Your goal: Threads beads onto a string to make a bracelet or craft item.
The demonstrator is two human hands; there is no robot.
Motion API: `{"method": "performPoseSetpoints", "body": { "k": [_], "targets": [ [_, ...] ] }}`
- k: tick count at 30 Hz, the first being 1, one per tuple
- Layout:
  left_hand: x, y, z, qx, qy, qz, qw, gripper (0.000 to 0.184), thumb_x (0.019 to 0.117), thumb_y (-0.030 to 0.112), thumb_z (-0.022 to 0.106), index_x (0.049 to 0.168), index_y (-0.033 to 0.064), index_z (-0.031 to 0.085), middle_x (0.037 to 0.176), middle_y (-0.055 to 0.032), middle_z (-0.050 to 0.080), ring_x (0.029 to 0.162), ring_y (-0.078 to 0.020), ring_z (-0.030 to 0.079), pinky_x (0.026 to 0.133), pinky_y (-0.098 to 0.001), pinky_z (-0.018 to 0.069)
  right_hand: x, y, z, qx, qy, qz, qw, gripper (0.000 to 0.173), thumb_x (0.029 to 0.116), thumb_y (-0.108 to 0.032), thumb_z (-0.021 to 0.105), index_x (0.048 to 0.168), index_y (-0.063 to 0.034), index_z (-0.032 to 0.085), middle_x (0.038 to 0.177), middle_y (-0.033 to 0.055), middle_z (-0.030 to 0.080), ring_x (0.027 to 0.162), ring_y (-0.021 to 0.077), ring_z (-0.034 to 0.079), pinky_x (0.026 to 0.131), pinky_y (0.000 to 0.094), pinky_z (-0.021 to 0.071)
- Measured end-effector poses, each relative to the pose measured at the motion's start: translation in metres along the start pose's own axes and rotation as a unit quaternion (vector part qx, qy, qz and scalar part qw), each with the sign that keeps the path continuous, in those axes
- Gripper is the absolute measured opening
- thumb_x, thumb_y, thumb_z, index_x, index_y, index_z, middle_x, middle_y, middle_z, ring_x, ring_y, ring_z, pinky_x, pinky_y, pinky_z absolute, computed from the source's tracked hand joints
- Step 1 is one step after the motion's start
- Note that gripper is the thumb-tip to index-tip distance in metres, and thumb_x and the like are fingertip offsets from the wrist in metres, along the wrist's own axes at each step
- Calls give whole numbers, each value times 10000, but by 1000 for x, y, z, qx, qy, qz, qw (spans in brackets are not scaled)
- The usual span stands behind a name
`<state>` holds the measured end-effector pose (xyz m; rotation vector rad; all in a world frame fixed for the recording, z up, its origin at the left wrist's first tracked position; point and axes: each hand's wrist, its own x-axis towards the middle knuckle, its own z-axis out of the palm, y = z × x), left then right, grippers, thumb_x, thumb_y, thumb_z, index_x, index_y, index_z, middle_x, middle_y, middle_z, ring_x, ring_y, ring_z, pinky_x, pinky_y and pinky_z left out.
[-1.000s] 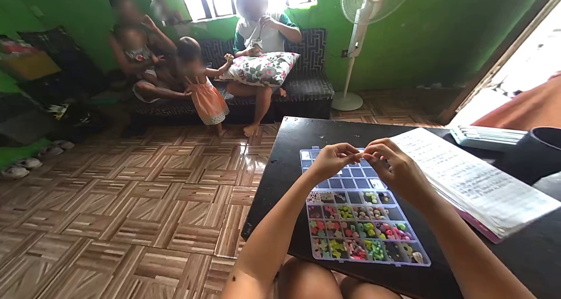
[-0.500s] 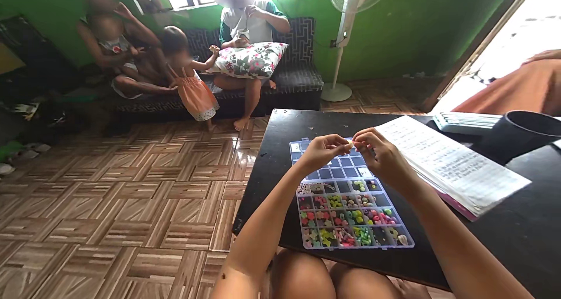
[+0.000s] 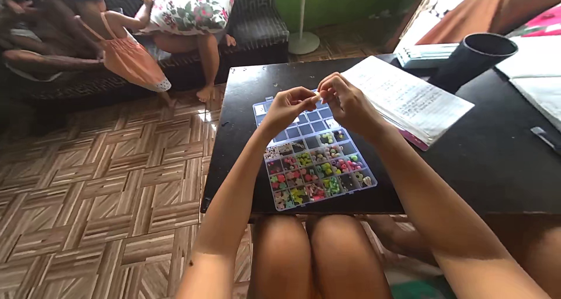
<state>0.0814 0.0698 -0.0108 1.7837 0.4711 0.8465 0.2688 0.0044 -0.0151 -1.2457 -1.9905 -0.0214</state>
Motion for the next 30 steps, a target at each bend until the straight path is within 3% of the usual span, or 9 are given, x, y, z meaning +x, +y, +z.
{"method": "performPoseSetpoints", "body": {
  "k": [11, 15, 20, 23, 27, 30],
  "targets": [
    [2, -3, -2, 4, -2, 5, 1000, 94, 1008, 46, 598, 1044, -17, 658, 873, 30, 686, 797, -4, 658, 801, -206, 562, 2, 5, -9, -3, 13, 18, 1000, 218, 1090, -129, 413, 1103, 20, 573, 1102, 156, 610, 851, 209, 647, 739, 358, 556],
    [4, -4, -4, 3, -1, 9, 1000, 95, 1007, 35, 595, 1049, -28, 651, 872, 26, 687, 803, -6, 660, 812, -215, 564, 3, 7, -10, 10, -7, 3, 1000, 245, 1081, -124, 415, 1104, 20, 612, 1112, 160, 621, 904, 239, 655, 767, 402, 557],
    [-10, 2, -6, 19, -19, 3, 1000, 107, 1023, 69, 582, 1074, 11, 655, 867, -13, 680, 726, -30, 641, 727, -197, 556, 0, -5, -8, 0, -14, -3, 1000, 160, 1045, -106, 514, 1070, -19, 645, 1102, 125, 647, 850, 226, 670, 696, 404, 571],
    [-9, -2, -7, 27, -16, -4, 1000, 124, 1026, 81, 586, 1083, 20, 678, 902, -1, 700, 764, -22, 655, 763, -196, 561, 0, 0, -5, 11, -13, -7, 1000, 134, 1013, -119, 587, 1084, -24, 650, 1101, 127, 659, 806, 234, 668, 677, 417, 569],
    [-5, 0, -4, 14, 11, -23, 1000, 115, 1023, 53, 584, 1072, 0, 674, 899, 7, 698, 786, -17, 656, 790, -205, 561, 1, 2, -4, 24, -16, -18, 999, 248, 993, -183, 646, 1182, -22, 649, 1114, 135, 663, 788, 241, 663, 680, 421, 564],
    [-2, -1, -3, 0, 24, -29, 999, 88, 1008, 22, 596, 1035, 2, 677, 860, 15, 700, 773, -21, 664, 777, -206, 566, 2, 3, -3, 29, 4, -35, 999, 203, 984, -145, 656, 1143, -21, 683, 1116, 140, 672, 839, 248, 681, 725, 428, 576]
  ]
}}
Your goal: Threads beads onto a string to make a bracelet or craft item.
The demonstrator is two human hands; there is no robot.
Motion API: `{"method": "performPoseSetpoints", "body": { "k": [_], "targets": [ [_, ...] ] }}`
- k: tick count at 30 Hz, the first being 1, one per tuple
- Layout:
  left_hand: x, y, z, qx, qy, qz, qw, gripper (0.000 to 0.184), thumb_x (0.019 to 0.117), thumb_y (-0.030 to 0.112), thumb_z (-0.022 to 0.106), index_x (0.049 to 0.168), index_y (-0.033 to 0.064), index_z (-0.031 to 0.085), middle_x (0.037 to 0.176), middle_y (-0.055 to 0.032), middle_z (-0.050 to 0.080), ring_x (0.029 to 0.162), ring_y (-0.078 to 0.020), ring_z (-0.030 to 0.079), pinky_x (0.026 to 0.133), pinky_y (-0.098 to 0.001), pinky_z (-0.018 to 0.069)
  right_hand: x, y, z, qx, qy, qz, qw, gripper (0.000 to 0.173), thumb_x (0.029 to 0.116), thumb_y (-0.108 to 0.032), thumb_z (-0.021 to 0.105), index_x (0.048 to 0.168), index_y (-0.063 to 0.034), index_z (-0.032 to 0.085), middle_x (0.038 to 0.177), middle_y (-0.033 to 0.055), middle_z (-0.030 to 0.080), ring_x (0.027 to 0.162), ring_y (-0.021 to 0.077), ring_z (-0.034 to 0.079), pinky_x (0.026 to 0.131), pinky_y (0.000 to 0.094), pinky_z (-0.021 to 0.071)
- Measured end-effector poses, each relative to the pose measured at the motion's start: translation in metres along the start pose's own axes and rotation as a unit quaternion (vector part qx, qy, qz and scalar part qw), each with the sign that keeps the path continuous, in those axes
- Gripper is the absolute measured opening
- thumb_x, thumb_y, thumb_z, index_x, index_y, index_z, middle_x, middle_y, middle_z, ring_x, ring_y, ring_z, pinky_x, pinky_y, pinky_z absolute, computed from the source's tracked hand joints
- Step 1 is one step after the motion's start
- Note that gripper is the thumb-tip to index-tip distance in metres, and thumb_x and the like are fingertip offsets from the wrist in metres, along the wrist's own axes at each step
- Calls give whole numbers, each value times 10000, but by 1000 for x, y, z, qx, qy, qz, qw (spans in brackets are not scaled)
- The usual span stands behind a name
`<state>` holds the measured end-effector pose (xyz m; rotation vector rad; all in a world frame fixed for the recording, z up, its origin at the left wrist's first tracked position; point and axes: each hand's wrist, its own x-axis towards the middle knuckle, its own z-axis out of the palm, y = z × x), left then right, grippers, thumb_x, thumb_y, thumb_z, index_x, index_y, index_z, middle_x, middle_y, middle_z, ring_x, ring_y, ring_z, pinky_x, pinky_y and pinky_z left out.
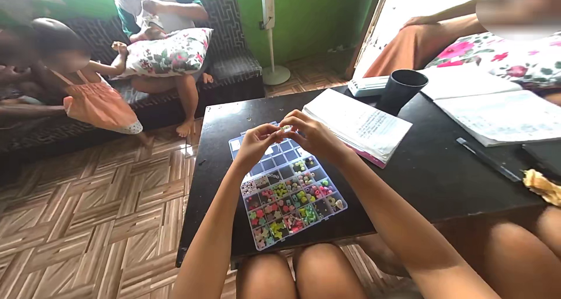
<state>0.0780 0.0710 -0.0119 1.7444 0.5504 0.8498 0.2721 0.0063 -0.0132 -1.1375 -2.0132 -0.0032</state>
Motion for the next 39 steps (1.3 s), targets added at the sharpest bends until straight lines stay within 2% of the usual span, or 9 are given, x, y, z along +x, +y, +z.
{"method": "performPoseSetpoints", "body": {
  "k": [6, 11, 17, 22, 39],
  "targets": [
    [2, 2, 2, 0, 3, -7, 1000, 77, 980, -31, 602, 981, 2, 671, 830, 28, 705, 790, -23, 676, 808, -220, 569, -1, 1, -2, 10, 57, -30, 998, 125, 959, -79, 659, 995, -38, 771, 1070, 119, 707, 888, 228, 704, 778, 407, 587],
    [2, 5, 1, 7, 7, 3, 1000, 86, 972, -17, 617, 991, 10, 696, 849, 57, 725, 811, -1, 680, 824, -205, 566, 0, -1, -1, 18, 73, -27, 997, 139, 960, -100, 664, 953, -24, 780, 1017, 115, 728, 880, 224, 708, 788, 406, 580],
    [2, 2, 1, 6, 19, 11, 1000, 109, 980, -17, 599, 987, 24, 700, 838, 77, 722, 800, 3, 680, 815, -194, 567, 0, -3, -6, 28, 37, -2, 999, 215, 1018, -129, 590, 1011, -1, 763, 1053, 135, 730, 936, 246, 710, 838, 439, 564],
    [1, 2, 2, 8, 25, 1, 1000, 100, 984, -8, 599, 991, 23, 693, 836, 75, 717, 785, 1, 679, 804, -188, 567, 1, -3, -4, 29, 4, 12, 1000, 229, 1031, -128, 552, 1059, 39, 705, 1086, 187, 707, 903, 290, 699, 812, 449, 559],
    [-1, 3, 2, 3, 30, -9, 1000, 105, 981, -19, 593, 976, 30, 686, 819, 80, 711, 774, 11, 674, 793, -176, 562, 1, -5, -3, 22, 18, 8, 1000, 260, 1043, -113, 508, 1017, 76, 684, 1019, 210, 701, 846, 301, 690, 768, 428, 552]
  ]
}}
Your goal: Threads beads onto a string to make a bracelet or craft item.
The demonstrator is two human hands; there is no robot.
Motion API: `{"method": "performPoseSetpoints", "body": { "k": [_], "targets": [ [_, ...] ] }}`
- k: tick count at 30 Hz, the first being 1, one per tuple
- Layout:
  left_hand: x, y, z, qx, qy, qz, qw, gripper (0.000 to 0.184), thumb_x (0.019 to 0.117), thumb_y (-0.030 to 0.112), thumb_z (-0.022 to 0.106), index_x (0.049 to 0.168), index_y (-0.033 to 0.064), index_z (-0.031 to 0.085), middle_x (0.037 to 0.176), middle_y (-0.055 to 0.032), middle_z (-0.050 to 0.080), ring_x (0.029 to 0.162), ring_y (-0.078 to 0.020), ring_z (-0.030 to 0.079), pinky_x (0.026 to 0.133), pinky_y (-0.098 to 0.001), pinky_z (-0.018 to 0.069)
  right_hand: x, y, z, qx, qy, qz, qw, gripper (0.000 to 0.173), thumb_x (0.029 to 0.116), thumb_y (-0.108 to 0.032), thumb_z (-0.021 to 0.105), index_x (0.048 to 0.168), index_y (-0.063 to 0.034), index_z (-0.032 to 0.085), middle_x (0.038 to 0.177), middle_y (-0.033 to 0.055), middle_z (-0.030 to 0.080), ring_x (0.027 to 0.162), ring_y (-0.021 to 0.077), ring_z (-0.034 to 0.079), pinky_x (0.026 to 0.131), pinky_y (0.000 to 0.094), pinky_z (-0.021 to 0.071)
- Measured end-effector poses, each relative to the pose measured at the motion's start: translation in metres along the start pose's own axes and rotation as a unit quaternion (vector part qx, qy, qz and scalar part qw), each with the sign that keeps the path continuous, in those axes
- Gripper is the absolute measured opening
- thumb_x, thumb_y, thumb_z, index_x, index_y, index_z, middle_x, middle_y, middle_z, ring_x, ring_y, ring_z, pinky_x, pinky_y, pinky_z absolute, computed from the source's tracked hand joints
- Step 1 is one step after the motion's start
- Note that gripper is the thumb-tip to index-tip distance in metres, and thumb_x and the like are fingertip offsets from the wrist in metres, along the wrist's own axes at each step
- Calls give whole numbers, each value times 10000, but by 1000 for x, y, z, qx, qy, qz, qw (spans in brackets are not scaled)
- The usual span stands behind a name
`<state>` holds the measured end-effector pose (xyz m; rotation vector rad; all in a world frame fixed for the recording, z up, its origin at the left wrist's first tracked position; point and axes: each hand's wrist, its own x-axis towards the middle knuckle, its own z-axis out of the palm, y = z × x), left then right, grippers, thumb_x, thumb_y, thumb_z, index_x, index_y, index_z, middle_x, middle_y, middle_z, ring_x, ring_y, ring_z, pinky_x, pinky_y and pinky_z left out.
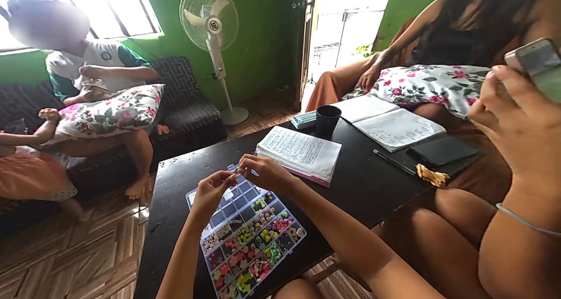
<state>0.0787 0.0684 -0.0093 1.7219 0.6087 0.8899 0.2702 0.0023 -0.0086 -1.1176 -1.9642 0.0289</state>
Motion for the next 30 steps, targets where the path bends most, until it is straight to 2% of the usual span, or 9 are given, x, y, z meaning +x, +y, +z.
{"method": "performPoseSetpoints", "body": {
  "k": [5, 9, 12, 16, 19, 20, 24, 28, 30],
  "targets": [
    [-1, 1, 0, 2, 1, 0, 1000, 101, 982, -17, 594, 979, 30, 683, 818, 80, 708, 775, 9, 671, 788, -175, 561, 0, -2, 2, -6, 1, 3, 1000, 266, 1042, -111, 496, 998, 79, 678, 983, 211, 697, 835, 312, 688, 754, 444, 547],
    [-2, 8, 0, 32, -8, -10, 999, 90, 997, 8, 584, 1034, -24, 660, 871, 55, 693, 816, 4, 662, 823, -202, 556, 0, -6, -4, 17, -36, 68, 997, 269, 1042, -98, 499, 1067, 99, 680, 1072, 220, 695, 947, 310, 693, 856, 449, 556],
    [-2, 3, -3, 38, 1, -14, 999, 91, 998, 3, 598, 1036, -46, 665, 868, 9, 690, 795, -13, 653, 814, -221, 557, -2, 5, 2, 43, -17, 46, 998, 199, 1013, -66, 543, 1028, 76, 681, 1056, 193, 681, 905, 257, 684, 810, 391, 572],
    [-3, -3, -7, 46, -22, 9, 999, 128, 1024, 66, 589, 1078, -23, 662, 895, -19, 683, 789, -30, 648, 792, -229, 559, -4, 11, 2, 74, 22, 56, 995, 216, 1032, -112, 519, 1023, 44, 669, 1030, 155, 674, 827, 196, 663, 715, 340, 568],
    [-6, -2, -9, 42, -33, 25, 998, 116, 1026, 67, 585, 1082, -1, 660, 900, -11, 680, 784, -18, 648, 784, -207, 559, -5, 8, -2, 107, 18, 82, 991, 222, 1045, -182, 516, 1086, -6, 644, 1037, 106, 653, 756, 137, 617, 626, 285, 521],
    [-8, -1, -9, 43, -36, 29, 998, 116, 1027, 65, 582, 1086, -1, 658, 900, -9, 678, 782, -16, 647, 781, -205, 559, -6, 6, -3, 112, 7, 88, 990, 219, 1037, -192, 532, 1115, -17, 639, 1060, 101, 648, 761, 131, 616, 624, 282, 518],
    [-10, -1, -9, 39, -42, 41, 998, 114, 1030, 62, 575, 1082, 4, 658, 893, -6, 676, 759, -8, 639, 759, -191, 554, -5, 7, 4, 116, 6, 51, 992, 208, 970, -120, 643, 1116, 27, 654, 1079, 143, 653, 798, 154, 638, 657, 286, 537],
    [-5, 0, -6, 31, -36, 28, 998, 122, 1028, 58, 576, 1083, -16, 656, 903, 1, 683, 789, 0, 644, 793, -193, 551, -2, 12, 7, 122, 21, 15, 992, 157, 984, -56, 595, 1052, 57, 680, 1067, 153, 667, 885, 136, 657, 754, 250, 557],
    [1, -2, -4, 15, -25, 30, 999, 109, 1014, 38, 588, 1053, -31, 662, 886, 17, 692, 803, 3, 654, 807, -198, 557, -1, 12, 6, 121, 22, 21, 992, 155, 988, -51, 585, 1048, 60, 676, 1070, 149, 664, 888, 121, 657, 755, 240, 557]
  ]
}}
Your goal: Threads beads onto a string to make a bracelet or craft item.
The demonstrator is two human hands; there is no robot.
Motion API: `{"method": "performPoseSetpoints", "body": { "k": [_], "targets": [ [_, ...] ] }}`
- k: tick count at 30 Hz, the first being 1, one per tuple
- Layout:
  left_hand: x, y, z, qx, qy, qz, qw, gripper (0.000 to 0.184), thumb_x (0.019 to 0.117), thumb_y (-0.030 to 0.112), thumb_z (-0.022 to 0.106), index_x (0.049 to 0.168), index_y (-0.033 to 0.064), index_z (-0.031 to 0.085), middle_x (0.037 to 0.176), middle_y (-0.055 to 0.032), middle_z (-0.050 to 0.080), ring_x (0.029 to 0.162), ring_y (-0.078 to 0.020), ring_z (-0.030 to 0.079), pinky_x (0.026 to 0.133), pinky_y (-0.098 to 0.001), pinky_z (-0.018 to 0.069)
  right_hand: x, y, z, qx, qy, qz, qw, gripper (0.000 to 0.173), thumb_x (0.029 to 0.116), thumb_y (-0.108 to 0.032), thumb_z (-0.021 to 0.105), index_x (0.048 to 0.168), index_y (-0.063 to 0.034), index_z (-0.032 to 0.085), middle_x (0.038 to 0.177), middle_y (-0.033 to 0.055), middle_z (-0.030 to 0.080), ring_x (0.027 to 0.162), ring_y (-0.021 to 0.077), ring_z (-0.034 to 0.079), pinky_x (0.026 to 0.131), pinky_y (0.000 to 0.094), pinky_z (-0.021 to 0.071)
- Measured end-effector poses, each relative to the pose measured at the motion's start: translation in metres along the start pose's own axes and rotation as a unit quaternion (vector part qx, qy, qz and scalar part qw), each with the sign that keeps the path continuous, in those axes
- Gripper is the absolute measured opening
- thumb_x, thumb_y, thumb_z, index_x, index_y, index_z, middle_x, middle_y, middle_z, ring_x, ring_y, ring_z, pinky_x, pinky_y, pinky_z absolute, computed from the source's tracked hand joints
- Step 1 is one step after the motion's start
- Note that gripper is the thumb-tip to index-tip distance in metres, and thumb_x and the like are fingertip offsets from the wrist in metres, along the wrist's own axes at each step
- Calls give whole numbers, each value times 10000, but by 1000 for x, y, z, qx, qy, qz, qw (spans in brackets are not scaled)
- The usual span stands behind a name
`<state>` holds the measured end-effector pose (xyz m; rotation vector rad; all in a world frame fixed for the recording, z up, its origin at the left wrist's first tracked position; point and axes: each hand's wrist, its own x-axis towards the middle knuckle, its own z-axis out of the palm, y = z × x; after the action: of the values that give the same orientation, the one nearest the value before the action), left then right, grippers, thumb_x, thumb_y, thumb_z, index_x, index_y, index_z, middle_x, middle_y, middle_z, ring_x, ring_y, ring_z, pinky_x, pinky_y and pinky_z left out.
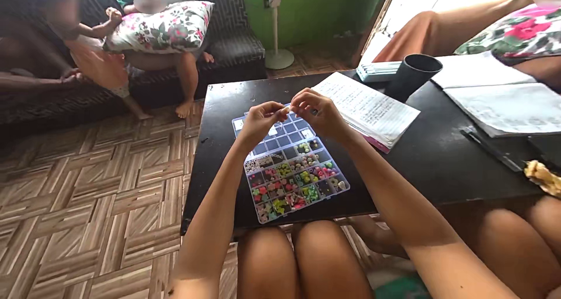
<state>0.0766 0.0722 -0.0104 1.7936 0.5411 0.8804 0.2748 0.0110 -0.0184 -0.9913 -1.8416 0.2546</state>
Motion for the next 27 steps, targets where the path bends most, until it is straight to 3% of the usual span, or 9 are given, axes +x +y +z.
{"method": "performPoseSetpoints", "body": {
  "k": [6, 11, 15, 22, 27],
  "targets": [
    [2, -1, 0, 3, -1, 4, 1000, 113, 1016, 52, 591, 1051, -26, 665, 893, 18, 688, 813, 3, 653, 807, -199, 557, 1, 3, -5, 3, 19, 4, 1000, 157, 992, -72, 583, 1031, 49, 674, 1069, 140, 662, 883, 106, 654, 751, 232, 556],
    [3, 0, 0, 5, 1, -2, 1000, 110, 1017, 61, 592, 1058, -12, 664, 894, 25, 689, 814, -3, 656, 812, -204, 558, 1, -2, -7, -5, 18, 36, 999, 215, 1029, -114, 520, 1107, 40, 650, 1057, 118, 650, 851, 99, 640, 761, 259, 549],
    [2, -1, 0, -2, 2, 2, 1000, 101, 1013, 58, 597, 1044, -11, 664, 878, 29, 685, 811, -3, 656, 807, -203, 559, 0, -2, -7, -2, -6, 24, 1000, 257, 991, -165, 613, 1149, 34, 648, 1116, 127, 644, 855, 89, 637, 712, 230, 540],
    [3, 1, 0, -2, 0, -5, 1000, 108, 1013, 60, 599, 1053, -14, 667, 900, 23, 690, 814, 2, 657, 807, -199, 559, 2, 1, -3, -17, 0, -6, 1000, 154, 994, -74, 604, 1045, 50, 681, 1097, 159, 658, 881, 116, 654, 733, 221, 551],
    [3, 0, 0, -2, 0, -1, 1000, 110, 1013, 61, 601, 1057, -17, 666, 898, 22, 692, 813, -1, 659, 812, -201, 559, 2, 2, -4, -19, 13, -8, 1000, 146, 995, -64, 590, 1035, 45, 678, 1082, 148, 662, 875, 102, 644, 737, 216, 540]
  ]
}}
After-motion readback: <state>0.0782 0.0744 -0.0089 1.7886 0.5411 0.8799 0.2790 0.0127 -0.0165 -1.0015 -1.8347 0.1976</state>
